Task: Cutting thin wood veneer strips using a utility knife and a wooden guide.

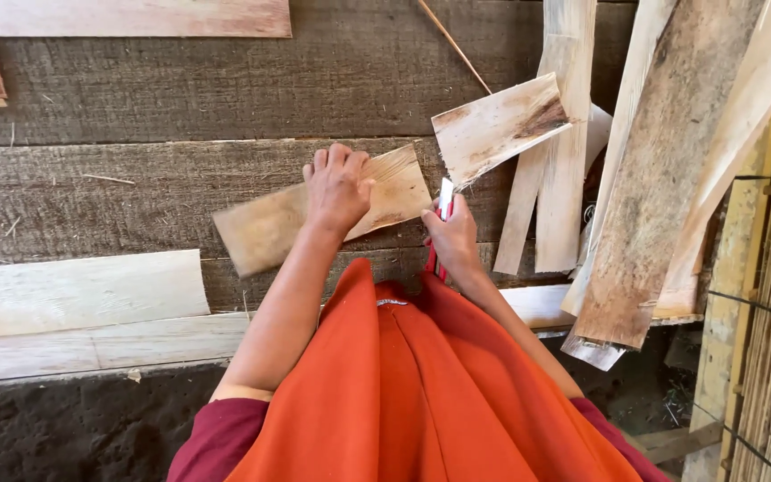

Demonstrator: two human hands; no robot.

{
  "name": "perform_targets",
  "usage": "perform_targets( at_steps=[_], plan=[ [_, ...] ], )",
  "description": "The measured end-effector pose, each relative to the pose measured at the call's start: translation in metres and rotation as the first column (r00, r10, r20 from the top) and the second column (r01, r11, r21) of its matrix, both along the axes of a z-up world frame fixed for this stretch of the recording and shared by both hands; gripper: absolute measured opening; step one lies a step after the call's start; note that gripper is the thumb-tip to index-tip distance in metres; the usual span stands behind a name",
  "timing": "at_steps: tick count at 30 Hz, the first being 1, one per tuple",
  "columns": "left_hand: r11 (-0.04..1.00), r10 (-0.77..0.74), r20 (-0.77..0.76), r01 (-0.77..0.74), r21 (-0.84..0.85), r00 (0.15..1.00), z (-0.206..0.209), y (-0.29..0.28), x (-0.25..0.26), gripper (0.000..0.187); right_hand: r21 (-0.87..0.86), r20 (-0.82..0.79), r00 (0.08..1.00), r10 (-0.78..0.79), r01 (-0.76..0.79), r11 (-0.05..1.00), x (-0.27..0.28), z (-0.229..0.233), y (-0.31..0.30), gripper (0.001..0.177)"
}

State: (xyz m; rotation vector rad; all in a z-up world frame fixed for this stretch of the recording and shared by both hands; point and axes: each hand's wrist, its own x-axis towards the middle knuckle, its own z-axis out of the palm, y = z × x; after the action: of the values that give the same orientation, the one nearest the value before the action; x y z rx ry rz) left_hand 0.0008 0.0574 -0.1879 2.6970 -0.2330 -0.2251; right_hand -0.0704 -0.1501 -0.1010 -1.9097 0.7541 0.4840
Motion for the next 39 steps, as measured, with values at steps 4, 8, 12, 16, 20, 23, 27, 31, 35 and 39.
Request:
perform_targets(
  at_steps=[4,8,12,16,20,23,27,31,35,39],
  plan=[
    [0.993,0.069,-0.168,-0.085,-0.084,0.983,0.022,0.002,0.015,0.038,0.105,0.170,0.982,-0.079,0.061,0.993,0.010,0.037,0.011,0.026],
    [0.881,0.274,-0.271,-0.354,-0.313,0.923,0.096,0.008,0.030,0.022,0.243,0.285,0.954,-0.094,0.023,0.970,0.013,0.031,0.014,0.035],
    [0.470,0.496,-0.186,-0.442,-0.764,0.848,0.106,-0.001,0.041,0.033,0.344,0.255,0.964,0.078,-0.166,0.924,0.018,0.015,0.025,0.045],
    [0.270,0.501,-0.268,-0.443,-0.855,0.823,0.077,-0.004,0.031,0.042,0.125,0.206,0.958,0.198,-0.226,0.966,0.026,0.011,0.017,0.043],
    [0.723,0.489,-0.142,-0.491,-0.486,0.861,0.085,-0.005,0.021,0.077,-0.170,0.092,0.950,0.298,-0.280,0.945,0.031,0.034,0.017,0.031],
    [0.926,0.344,-0.080,-0.352,-0.139,0.936,0.091,-0.012,0.020,0.076,-0.243,0.057,0.941,0.333,-0.311,0.919,0.036,0.042,0.020,0.032],
    [0.995,0.080,-0.204,-0.066,0.073,0.976,0.094,-0.031,0.031,0.070,-0.117,0.047,0.970,0.237,-0.230,0.966,0.054,0.014,0.012,0.023],
    [0.999,0.014,-0.168,-0.009,0.033,0.986,0.056,-0.034,0.045,0.073,-0.073,0.086,0.960,0.266,-0.260,0.963,0.072,0.013,0.024,0.019],
    [0.999,0.027,-0.115,-0.022,0.046,0.993,0.033,-0.032,0.061,0.076,-0.210,-0.033,0.908,0.418,-0.415,0.885,0.102,0.019,0.032,0.026],
    [1.000,0.020,-0.026,-0.020,-0.007,0.999,0.022,-0.027,0.064,0.077,-0.361,-0.136,0.837,0.531,-0.541,0.760,0.141,0.028,0.046,0.028]
  ],
)
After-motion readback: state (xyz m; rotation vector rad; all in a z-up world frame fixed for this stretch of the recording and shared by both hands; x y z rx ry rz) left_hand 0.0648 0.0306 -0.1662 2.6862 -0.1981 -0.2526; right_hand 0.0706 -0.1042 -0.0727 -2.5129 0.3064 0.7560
